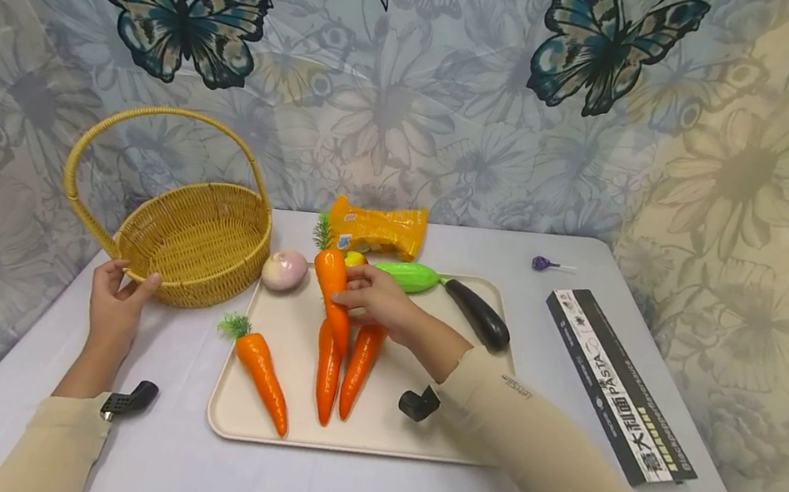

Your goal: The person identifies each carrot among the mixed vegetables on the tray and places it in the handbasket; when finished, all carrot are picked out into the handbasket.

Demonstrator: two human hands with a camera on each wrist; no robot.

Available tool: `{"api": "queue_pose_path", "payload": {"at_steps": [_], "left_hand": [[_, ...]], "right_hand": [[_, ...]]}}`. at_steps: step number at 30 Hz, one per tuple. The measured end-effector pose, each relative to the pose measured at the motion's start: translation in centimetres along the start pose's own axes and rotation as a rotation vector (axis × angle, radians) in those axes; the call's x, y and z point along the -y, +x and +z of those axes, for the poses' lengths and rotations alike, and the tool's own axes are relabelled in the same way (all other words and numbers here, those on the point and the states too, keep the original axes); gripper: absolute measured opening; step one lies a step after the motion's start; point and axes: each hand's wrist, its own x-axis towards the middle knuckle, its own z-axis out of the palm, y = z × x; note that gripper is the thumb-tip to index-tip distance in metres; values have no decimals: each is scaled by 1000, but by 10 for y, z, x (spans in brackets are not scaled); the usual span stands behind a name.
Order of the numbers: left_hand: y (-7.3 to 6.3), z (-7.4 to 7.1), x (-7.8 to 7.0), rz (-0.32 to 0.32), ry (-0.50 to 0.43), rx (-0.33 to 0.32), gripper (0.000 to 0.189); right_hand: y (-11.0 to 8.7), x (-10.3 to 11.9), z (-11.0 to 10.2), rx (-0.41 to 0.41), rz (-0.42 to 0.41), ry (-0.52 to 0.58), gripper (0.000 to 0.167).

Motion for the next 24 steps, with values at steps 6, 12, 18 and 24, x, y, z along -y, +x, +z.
{"api": "queue_pose_path", "payload": {"at_steps": [6, 12, 18, 24], "left_hand": [[1, 0, 1, 21, -7, -4, 63], [-3, 0, 2, 34, -1, 1, 66], [-4, -3, 3, 57, 37, 7, 58], [0, -2, 3, 58, -28, 12, 64]], "right_hand": [[14, 4, 10, 9, -8, -32, 55], [29, 7, 21, 18, -14, -37, 55], [44, 14, 32, 0, -9, -43, 56], [60, 27, 42, 17, -15, -22, 52]]}}
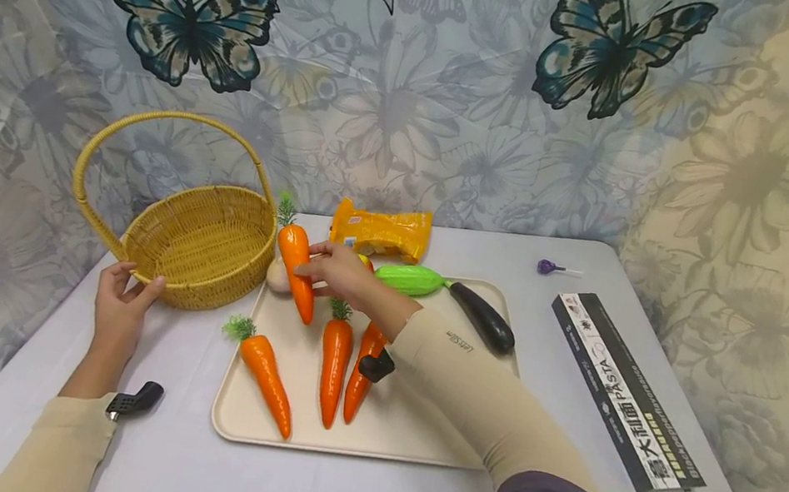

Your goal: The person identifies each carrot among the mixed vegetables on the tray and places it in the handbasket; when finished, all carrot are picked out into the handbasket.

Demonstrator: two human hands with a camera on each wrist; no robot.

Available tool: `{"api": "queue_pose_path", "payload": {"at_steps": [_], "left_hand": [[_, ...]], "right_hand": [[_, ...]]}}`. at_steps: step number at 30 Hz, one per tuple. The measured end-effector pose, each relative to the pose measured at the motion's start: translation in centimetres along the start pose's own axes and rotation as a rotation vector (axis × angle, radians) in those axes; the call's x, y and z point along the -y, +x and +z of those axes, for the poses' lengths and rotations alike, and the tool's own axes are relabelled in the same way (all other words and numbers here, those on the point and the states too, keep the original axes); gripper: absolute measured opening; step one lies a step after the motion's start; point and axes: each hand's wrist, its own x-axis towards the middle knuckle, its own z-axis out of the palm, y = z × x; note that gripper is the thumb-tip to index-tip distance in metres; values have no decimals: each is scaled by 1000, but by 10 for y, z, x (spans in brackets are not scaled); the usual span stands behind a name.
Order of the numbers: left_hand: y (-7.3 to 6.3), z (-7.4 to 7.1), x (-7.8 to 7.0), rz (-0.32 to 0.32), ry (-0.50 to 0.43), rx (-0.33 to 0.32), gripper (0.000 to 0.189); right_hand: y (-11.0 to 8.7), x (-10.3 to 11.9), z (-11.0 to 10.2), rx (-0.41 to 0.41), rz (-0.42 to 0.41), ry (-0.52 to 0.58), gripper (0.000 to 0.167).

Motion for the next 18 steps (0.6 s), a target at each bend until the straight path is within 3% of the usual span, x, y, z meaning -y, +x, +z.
{"api": "queue_pose_path", "payload": {"at_steps": [5, 12, 18], "left_hand": [[2, 4, 1, 0, -41, 11, 62], [2, 4, 1, 3, -9, 15, 63], [0, 2, 2, 1, -21, -6, 59]], "right_hand": [[11, 9, 10, 6, -9, -27, 48], [26, 17, 32, 13, 16, -57, 49], [42, 26, 54, 41, -27, -48, 47]]}}
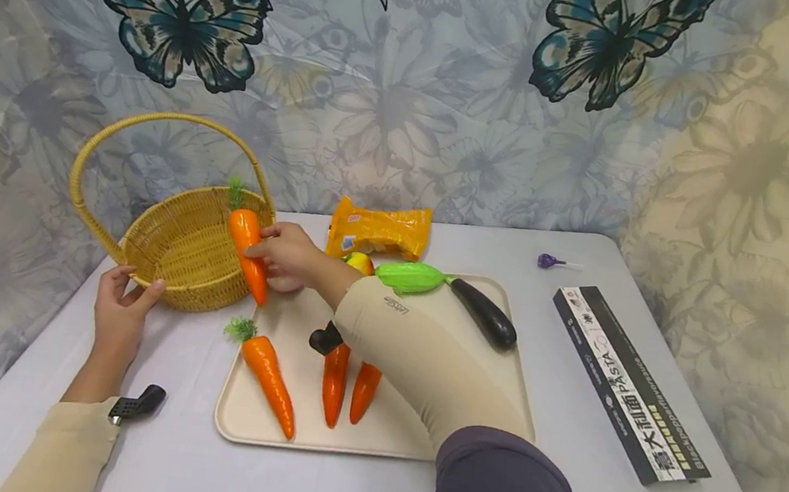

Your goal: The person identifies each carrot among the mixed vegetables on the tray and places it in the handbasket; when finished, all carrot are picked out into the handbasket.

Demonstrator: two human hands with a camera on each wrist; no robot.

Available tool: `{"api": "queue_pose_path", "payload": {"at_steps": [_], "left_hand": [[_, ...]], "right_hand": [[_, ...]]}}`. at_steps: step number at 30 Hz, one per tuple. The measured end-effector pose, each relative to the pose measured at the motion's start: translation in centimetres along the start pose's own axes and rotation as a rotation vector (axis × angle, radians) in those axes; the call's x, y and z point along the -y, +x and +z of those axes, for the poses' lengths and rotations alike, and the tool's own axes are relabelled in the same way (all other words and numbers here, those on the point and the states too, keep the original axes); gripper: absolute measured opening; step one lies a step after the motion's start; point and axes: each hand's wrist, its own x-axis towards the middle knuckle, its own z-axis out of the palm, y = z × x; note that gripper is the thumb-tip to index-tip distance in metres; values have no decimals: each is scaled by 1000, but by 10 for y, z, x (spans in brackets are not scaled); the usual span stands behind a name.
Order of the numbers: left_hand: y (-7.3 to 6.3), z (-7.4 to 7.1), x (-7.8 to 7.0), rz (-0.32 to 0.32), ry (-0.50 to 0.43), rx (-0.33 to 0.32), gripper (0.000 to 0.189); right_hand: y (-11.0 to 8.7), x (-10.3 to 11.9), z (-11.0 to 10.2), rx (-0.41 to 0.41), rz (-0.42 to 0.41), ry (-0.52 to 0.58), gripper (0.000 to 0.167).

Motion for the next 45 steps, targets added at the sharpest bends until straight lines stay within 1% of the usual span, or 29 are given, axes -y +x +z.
{"api": "queue_pose_path", "payload": {"at_steps": [3, 6, 11, 15, 20, 21, 26, 30, 34, 38, 43, 45], "left_hand": [[-1, 2, 1, 4, 0, 7, 60], [0, 2, 0, 15, -19, 17, 62], [0, -1, -4, 25, -60, -8, 60], [1, 0, 0, 7, -74, -7, 57], [3, 0, 2, -2, -64, -10, 59], [3, 0, 1, -9, -62, -12, 59], [1, -1, 1, -5, -70, -18, 57], [2, -2, 2, 17, -81, -12, 57], [2, -2, 1, 33, -82, -10, 57], [3, -1, 1, 27, -83, -7, 59], [3, -2, 1, -7, -64, -3, 63], [4, -2, 2, -12, -60, 0, 63]], "right_hand": [[10, 4, 6, -1, -4, 11, 51], [21, 11, 12, 10, -14, 30, 54], [37, 23, 29, 50, -36, 116, 52], [49, 21, 37, 37, -25, 151, 49], [61, 21, 45, 28, -33, 135, 47], [64, 20, 47, 21, -42, 126, 47], [75, 10, 58, -25, -72, 68, 46], [81, 3, 69, -35, -76, -12, 48], [83, 1, 77, -62, -97, -100, 48], [82, 2, 83, -69, -86, -180, 47], [81, 3, 87, -69, -46, -296, 49], [81, 4, 89, -70, -35, -327, 49]]}}
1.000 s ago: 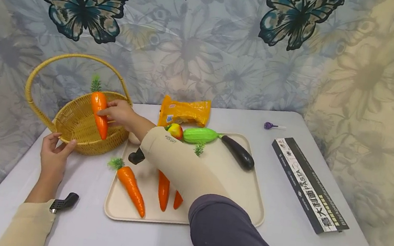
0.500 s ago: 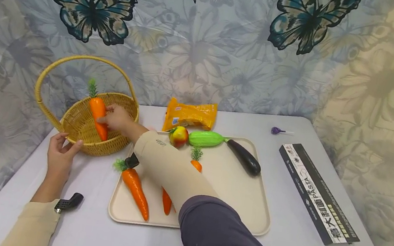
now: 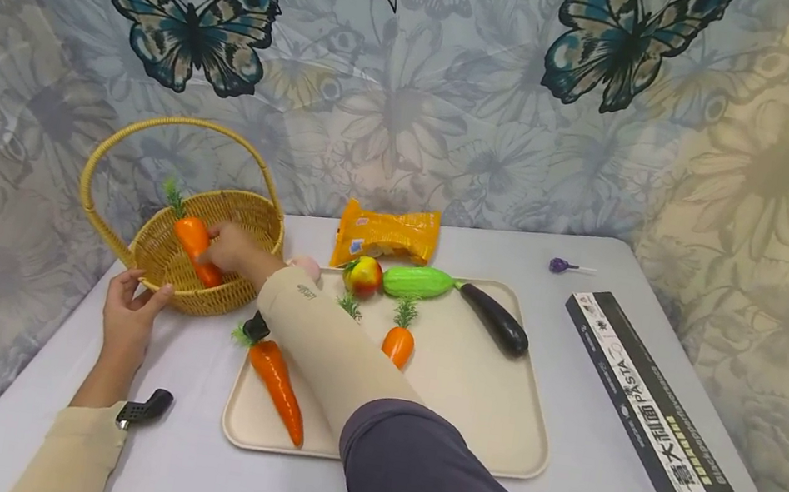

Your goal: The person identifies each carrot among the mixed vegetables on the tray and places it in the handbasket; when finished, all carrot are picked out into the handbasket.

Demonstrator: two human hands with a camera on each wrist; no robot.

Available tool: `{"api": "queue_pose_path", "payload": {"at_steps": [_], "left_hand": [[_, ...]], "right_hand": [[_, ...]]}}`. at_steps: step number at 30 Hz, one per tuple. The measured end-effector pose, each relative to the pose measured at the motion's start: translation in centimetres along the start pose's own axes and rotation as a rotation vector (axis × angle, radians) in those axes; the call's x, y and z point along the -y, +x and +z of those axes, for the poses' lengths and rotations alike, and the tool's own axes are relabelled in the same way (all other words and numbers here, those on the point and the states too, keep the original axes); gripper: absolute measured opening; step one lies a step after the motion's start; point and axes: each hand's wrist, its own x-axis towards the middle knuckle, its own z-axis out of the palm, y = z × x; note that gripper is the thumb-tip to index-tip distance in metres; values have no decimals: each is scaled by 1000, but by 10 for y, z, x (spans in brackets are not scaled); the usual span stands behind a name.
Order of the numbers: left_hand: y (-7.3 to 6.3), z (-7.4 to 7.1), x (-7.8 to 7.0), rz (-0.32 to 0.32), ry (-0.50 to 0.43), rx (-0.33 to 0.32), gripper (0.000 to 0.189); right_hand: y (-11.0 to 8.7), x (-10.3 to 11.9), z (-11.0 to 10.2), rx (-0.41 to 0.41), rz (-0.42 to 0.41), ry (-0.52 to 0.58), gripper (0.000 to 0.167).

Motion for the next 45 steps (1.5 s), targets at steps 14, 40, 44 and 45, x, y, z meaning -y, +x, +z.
{"api": "queue_pose_path", "payload": {"at_steps": [14, 40, 44, 45], "left_hand": [[-9, 4, 7, 24, -17, 16, 63], [-6, -1, -2, 17, 48, 23, 66], [-5, -1, 0, 10, 27, 19, 64], [-4, -1, 0, 7, 24, 19, 63]], "right_hand": [[0, -6, 6, -3, 39, -338, 47], [-51, -17, -57, 206, -241, -2, 32], [-72, -24, -68, 193, -285, -80, 32], [-77, -26, -71, 186, -288, -100, 33]]}}
